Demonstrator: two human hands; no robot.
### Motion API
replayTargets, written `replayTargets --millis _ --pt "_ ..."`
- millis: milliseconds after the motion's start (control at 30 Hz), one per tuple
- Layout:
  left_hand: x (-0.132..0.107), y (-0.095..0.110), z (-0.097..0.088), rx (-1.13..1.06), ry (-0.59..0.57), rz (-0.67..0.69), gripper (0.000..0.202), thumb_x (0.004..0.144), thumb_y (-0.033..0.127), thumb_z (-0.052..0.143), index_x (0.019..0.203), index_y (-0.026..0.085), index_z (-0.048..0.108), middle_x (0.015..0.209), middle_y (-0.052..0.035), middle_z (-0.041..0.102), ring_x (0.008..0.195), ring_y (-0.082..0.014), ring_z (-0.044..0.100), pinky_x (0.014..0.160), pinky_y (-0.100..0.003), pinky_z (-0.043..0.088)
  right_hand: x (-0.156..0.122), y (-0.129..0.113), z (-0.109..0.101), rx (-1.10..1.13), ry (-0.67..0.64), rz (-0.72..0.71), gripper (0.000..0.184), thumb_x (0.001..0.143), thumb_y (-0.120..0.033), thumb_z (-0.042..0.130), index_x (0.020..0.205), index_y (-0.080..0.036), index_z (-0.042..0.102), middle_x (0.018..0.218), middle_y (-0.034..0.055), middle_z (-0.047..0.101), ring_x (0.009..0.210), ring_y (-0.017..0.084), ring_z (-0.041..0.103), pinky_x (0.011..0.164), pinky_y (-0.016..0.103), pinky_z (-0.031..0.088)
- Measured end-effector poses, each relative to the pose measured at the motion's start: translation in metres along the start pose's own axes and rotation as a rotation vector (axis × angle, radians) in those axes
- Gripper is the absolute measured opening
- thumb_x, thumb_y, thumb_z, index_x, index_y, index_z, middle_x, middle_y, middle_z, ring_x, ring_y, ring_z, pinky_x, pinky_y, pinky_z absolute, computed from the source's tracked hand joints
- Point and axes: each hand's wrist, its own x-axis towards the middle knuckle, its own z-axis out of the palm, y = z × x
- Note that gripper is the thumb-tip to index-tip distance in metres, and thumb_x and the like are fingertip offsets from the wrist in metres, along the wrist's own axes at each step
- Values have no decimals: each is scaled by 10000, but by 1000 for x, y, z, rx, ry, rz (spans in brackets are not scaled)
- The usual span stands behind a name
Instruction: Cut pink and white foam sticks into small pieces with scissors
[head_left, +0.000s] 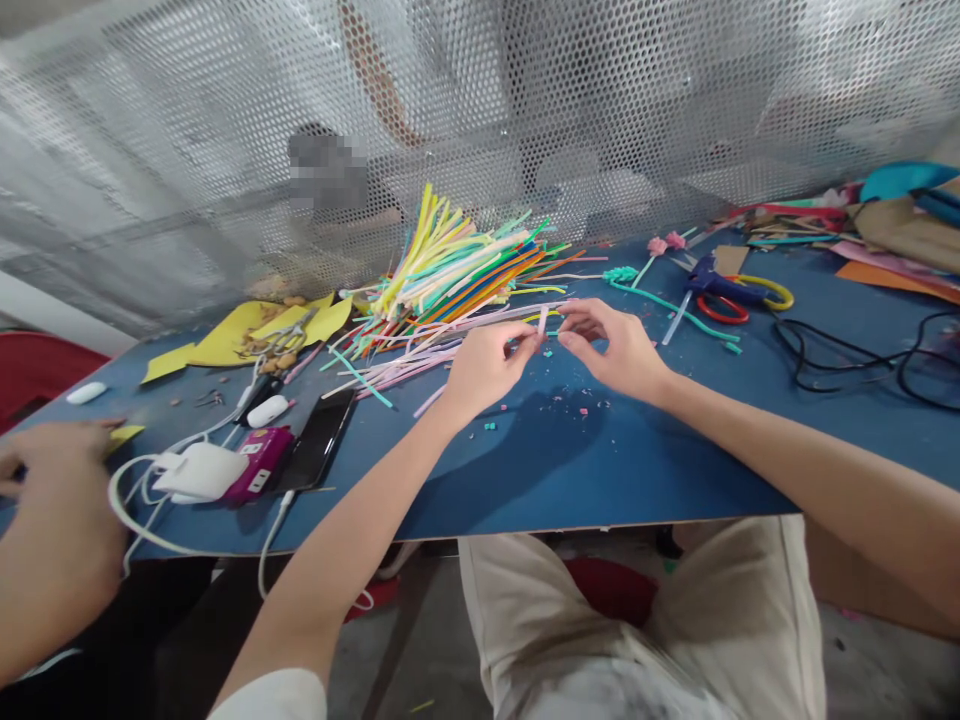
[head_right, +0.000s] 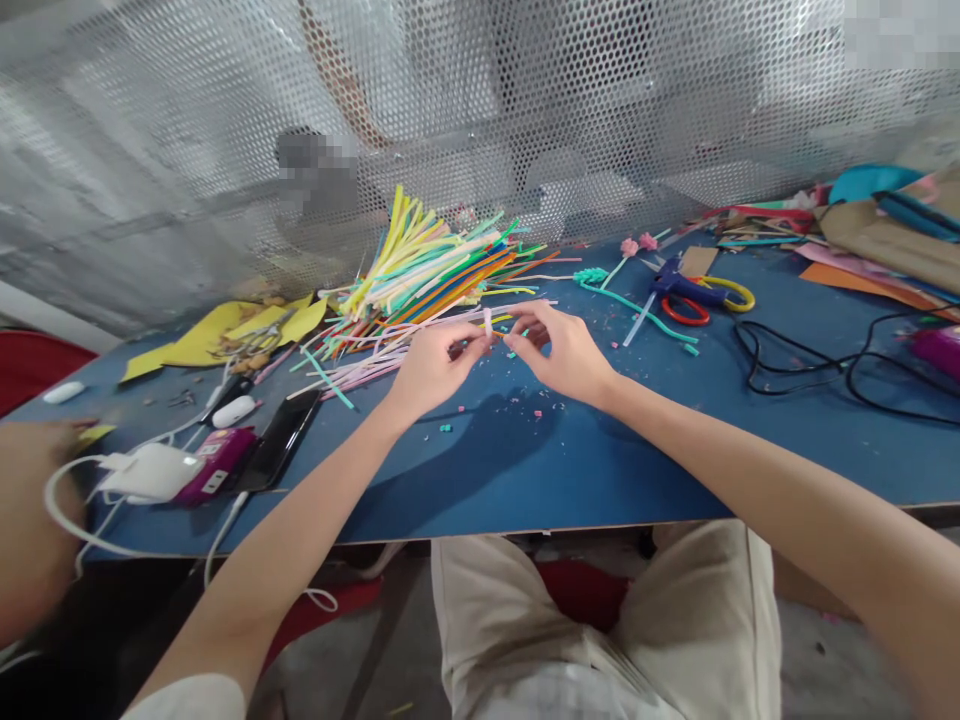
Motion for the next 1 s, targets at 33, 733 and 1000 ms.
replayTargets --millis 33,733,1000 --pt "-2 0 5 93 33 16 288 993 381 541 956 201 761 908 -51 754 789 -174 683 679 -283 486 0 2 1 36 -4 21 406 914 -421 625 1258 -206 618 1052 82 730 916 209 698 856 387 573" --pt "-10 -29 22 380 242 255 215 966 387 622 1138 314 728 1115 -16 761 1101 -228 634 981 -417 411 7 20 4 412 70 328 265 806 -402 773 906 -157 771 809 73 748 701 160 685 754 373 608" --pt "-15 -21 22 219 79 492 226 970 387 611 1109 234 702 1010 -32 757 981 -175 684 929 -332 509 8 31 3 619 204 468 340 701 -449 861 846 -154 774 857 87 747 730 151 664 771 338 595"
